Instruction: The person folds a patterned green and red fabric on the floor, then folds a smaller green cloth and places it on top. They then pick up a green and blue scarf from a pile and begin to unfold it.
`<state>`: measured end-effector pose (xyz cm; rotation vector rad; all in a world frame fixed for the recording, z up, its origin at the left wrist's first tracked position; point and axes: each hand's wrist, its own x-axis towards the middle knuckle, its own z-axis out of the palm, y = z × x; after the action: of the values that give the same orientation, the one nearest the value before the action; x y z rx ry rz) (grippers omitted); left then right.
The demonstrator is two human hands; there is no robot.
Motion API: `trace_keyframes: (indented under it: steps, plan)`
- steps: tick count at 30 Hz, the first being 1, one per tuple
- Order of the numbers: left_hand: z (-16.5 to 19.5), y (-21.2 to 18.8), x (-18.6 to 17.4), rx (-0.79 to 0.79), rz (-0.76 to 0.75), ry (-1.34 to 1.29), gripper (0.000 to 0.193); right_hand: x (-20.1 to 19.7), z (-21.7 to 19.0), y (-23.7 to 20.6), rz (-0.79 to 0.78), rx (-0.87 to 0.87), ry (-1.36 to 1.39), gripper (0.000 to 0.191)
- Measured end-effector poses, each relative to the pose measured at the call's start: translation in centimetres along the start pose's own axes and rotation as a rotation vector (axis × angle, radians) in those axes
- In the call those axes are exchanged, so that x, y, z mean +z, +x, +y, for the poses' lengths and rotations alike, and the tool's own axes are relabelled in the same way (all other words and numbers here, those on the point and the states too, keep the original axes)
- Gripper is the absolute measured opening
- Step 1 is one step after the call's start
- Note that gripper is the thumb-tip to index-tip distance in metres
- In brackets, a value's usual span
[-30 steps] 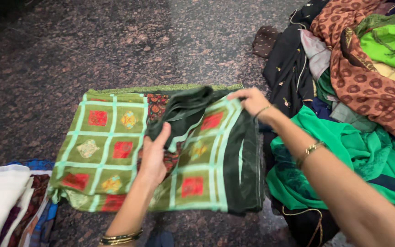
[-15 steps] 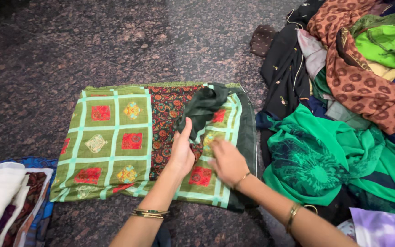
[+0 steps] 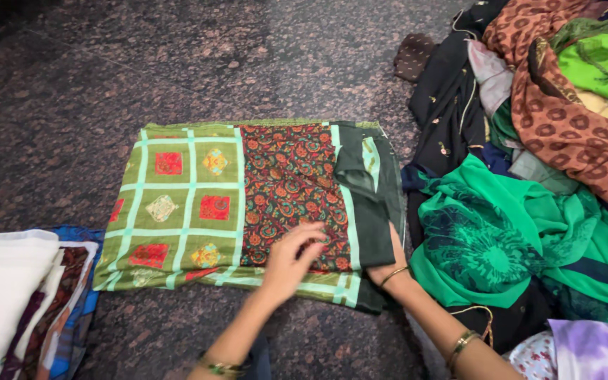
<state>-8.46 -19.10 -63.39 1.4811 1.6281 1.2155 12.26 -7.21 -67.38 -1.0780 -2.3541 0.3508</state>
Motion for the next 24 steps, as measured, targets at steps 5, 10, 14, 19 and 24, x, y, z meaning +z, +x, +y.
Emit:
trace_keyframes:
  steps: [5, 10, 14, 19, 24]
  plan:
    - [-2.6, -4.6, -8.0, 0.015, 0.220, 0.659, 0.034, 0.8, 1.4, -0.1, 0.274, 0.854, 1.011, 0.047]
    - [-4.3, -7.4, -11.0, -0.075, 0.085, 0.802, 0.057, 1.3, 1.3, 1.8, 0.097, 0.732, 0.647, 0.065]
    - [-4.5, -7.0, -11.4, -0.023, 0.107, 0.828, 0.062, -0.1, 0.3, 2.5, 0.218, 0.636, 0.841, 0.096]
    - [-4.3, -6.8, -11.5, 0.021, 0.109, 0.918, 0.048, -1.4, -1.6, -2.8, 0.380, 0.460, 0.761, 0.077]
    - [-3.9, -6.9, -12.7, 0.080, 0.057, 0.847, 0.023, -0.9, -1.7, -5.6, 0.115, 0.826, 0.266, 0.101]
